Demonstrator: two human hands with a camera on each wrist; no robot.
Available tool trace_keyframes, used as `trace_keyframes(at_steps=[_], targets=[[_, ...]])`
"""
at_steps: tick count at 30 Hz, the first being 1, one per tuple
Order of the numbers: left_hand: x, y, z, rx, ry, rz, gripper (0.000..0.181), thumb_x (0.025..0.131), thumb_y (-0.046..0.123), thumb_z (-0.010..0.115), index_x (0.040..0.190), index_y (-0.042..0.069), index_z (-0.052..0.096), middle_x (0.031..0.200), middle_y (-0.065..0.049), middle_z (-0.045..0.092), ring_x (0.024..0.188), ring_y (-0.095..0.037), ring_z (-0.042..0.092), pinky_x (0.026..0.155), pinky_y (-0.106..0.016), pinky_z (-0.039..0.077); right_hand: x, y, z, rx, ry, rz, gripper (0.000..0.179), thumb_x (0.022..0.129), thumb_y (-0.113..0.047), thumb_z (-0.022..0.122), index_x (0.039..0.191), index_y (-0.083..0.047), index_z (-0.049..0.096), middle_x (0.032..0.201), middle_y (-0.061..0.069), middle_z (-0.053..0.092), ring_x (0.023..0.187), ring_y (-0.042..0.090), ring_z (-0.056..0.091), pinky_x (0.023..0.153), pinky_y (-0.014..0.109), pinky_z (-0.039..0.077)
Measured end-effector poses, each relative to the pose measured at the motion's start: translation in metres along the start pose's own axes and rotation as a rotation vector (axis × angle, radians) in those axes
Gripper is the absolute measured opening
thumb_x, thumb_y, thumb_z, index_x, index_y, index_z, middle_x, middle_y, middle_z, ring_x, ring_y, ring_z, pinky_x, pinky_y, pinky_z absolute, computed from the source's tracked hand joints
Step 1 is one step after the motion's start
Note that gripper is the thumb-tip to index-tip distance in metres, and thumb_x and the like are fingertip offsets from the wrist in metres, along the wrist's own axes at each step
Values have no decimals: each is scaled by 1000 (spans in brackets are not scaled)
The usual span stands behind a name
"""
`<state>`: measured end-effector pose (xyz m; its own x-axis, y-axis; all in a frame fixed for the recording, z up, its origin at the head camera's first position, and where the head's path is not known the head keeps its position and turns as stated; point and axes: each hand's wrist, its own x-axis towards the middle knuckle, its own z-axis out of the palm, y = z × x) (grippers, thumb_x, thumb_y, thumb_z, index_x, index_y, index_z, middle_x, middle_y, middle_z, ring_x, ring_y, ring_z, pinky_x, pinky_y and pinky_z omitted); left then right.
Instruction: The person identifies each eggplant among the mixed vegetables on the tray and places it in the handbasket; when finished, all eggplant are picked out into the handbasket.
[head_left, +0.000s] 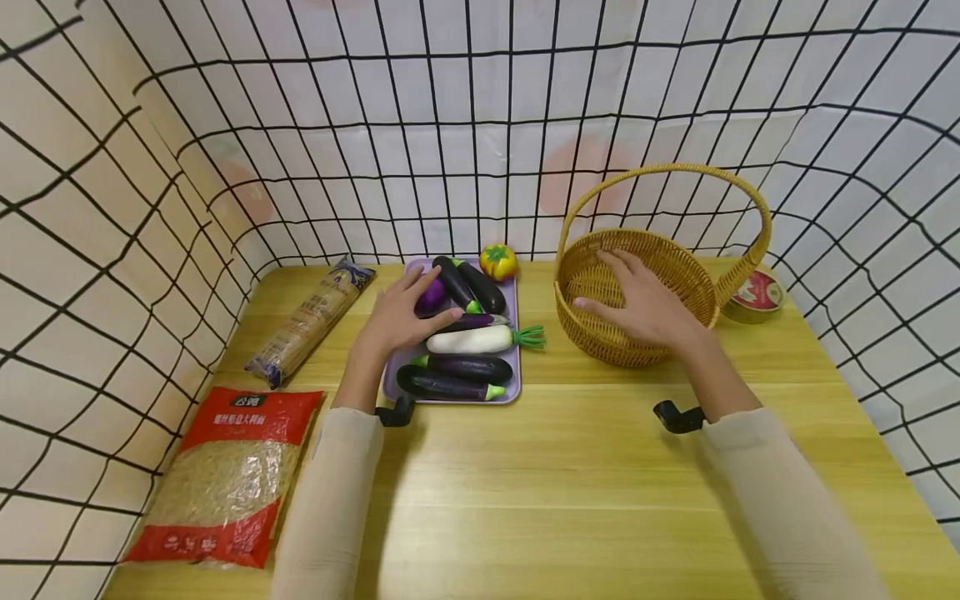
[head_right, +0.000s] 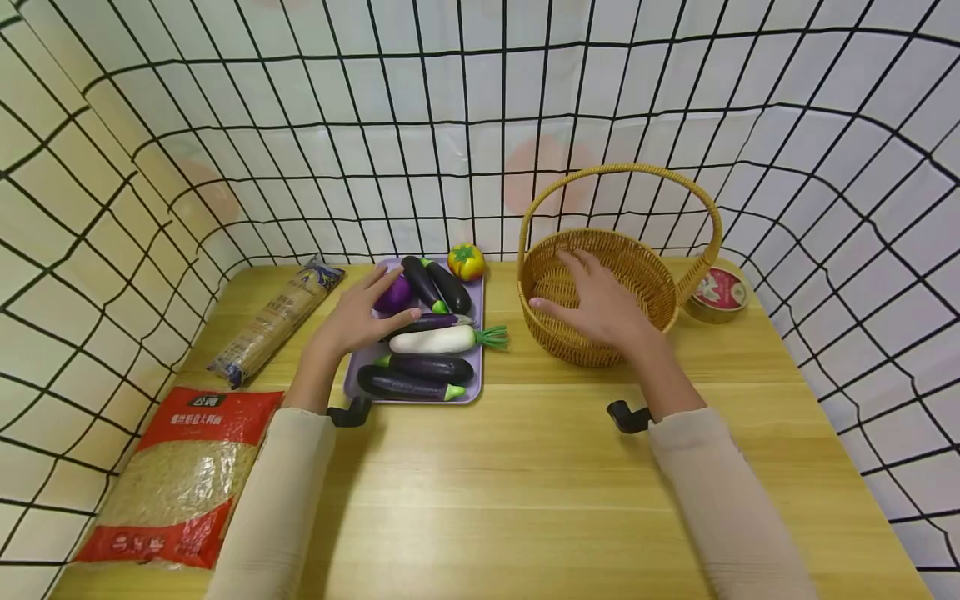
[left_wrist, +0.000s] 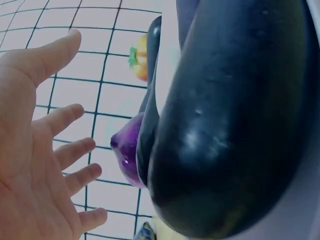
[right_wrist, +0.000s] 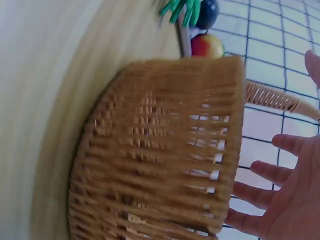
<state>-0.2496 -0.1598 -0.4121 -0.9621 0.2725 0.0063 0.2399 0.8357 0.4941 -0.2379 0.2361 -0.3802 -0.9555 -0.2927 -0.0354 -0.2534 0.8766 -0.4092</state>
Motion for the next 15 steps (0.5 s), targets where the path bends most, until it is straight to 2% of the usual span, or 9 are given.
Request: trace_keyframes(at_steps=[5,11,15], targets=[[-11,-10,2,-125,28,-20,90,89,66,63,164,29,29,173,-8,17,157,-42,19,122,-68,24,-11,-6,10,85,31,-27,98,94,-72,52,167,-23,11,173,15,13,154,49,22,116,76,25],[-21,-22,3,-197,36,-90,90,91,67,62,164,30,27,172,-10,22,157,-39,22,122,-67,25,-24,-21,23,149,66,-61,92,94,-69,56,165,-22,22,171,12,24,155,42,25,120,69,25],[-26,-30,4,-229,38,-126,85,94,65,59,164,28,28,171,-13,23,154,-41,30,121,-66,28,-31,-37,36,206,91,-99,85,94,-65,61,161,-22,33,166,10,35,151,38,35,119,65,32]])
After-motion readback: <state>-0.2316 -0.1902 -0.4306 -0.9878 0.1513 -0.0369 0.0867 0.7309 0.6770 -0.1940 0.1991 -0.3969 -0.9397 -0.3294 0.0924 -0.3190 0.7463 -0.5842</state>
